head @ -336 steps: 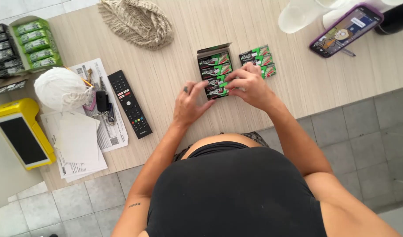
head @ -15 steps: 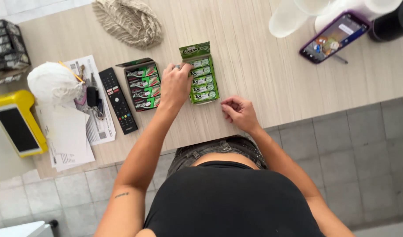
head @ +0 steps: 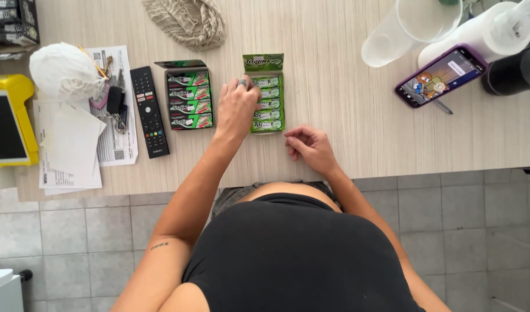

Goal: The person is organizing and arranging small product packets into display boxes on a store counter and later sorts lollipops into a jar.

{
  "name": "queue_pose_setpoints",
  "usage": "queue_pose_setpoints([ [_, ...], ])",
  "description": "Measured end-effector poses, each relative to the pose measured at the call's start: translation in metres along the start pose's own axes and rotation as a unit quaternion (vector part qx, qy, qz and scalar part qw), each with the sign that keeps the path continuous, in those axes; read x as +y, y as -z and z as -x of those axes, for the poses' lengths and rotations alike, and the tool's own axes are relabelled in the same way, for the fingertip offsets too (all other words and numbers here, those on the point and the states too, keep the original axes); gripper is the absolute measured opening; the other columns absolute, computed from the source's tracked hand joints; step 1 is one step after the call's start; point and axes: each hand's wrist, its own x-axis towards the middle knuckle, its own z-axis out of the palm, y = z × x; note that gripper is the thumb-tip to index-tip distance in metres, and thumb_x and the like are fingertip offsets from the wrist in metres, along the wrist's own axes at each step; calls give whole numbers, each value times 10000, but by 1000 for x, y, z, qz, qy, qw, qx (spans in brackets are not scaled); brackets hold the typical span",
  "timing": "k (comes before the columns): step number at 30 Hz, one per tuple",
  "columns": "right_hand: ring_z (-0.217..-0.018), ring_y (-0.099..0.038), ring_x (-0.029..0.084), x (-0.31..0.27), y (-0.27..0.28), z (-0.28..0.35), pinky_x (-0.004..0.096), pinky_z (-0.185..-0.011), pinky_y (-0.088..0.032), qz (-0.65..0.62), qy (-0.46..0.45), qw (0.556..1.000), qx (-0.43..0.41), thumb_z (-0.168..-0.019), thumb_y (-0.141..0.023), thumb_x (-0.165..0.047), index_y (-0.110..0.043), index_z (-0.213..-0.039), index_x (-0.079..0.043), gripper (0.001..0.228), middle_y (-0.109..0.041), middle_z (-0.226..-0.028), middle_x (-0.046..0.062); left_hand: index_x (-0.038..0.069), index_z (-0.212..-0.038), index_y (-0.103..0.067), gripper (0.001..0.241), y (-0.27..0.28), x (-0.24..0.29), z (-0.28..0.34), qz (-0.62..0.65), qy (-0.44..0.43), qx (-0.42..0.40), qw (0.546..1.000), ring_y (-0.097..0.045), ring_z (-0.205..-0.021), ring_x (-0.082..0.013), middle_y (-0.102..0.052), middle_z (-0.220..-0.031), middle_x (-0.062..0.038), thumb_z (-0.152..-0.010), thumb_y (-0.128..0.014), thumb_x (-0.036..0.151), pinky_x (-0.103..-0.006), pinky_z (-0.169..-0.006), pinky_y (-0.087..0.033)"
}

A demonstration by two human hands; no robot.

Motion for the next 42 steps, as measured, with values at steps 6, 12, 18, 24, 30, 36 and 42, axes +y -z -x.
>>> queue_pose_setpoints([
  [6, -610, -666, 174, -2, 4, -17, 292, -503, -582, 48, 46, 994, 84, -960, -723, -42, -689, -1182, 9, 230, -701, -981, 157, 215, -952, -574, 233, 26, 11, 4, 33, 27, 6, 999, -563, -1000, -241, -567, -896, 10, -856, -772, 294, -381, -905, -421],
  [12, -723, -528, 43, -41, -7, -36, 204, -642, -494, 74, 132, 983, 100, -913, -811, -91, -789, -1129, -106, 217, -660, -841, 0, 225, -980, -604, 193, 42, 31, 14, 206, -24, 6, 978, -602, -907, -233, -632, -894, 26, -921, -758, 325, -367, -872, -465],
  [18, -785, -546, 69, -25, 34, -61, 271, -733, -484, 129, 122, 965, 194, -1000, -745, -216, -753, -1007, -186, 32, -646, -872, -54, 192, -1173, -666, 288, 60, 28, 16, 192, 15, 14, 981, -642, -986, -257, -719, -1003, -27, -924, -789, 272, -382, -913, -456],
  [24, -646, -600, 154, -7, 54, -76, 286, -587, -495, 271, 98, 909, 300, -897, -801, -176, -742, -933, -88, 112, -626, -816, 65, 268, -1106, -715, 328, 20, -6, 35, 20, 13, -35, 999, -594, -1059, -211, -691, -903, 42, -804, -830, 324, -353, -932, -410],
  [30, -661, -617, 263, -14, 42, -81, 366, -625, -511, 332, 132, 871, 337, -806, -830, -83, -665, -1074, -21, 321, -622, -913, 156, 248, -1031, -716, 275, 16, -3, 35, 37, 19, -31, 999, -576, -1039, -210, -632, -895, 52, -790, -839, 294, -354, -907, -414],
  [36, -679, -584, 202, -30, 28, -62, 331, -624, -477, 310, 199, 885, 284, -912, -809, -198, -698, -1096, -74, 248, -587, -897, 86, 181, -1010, -655, 128, 41, 10, 31, 114, 28, 13, 993, -624, -934, -315, -616, -897, -48, -920, -745, 191, -425, -830, -477],
  [42, -836, -682, 162, -47, -6, -28, 290, -765, -548, 193, 172, 961, 94, -901, -816, -107, -764, -1153, -130, 258, -743, -965, 45, 232, -1023, -649, 136, 24, 31, 26, 229, -18, -12, 973, -686, -927, -270, -683, -897, 0, -924, -742, 246, -387, -859, -521],
])
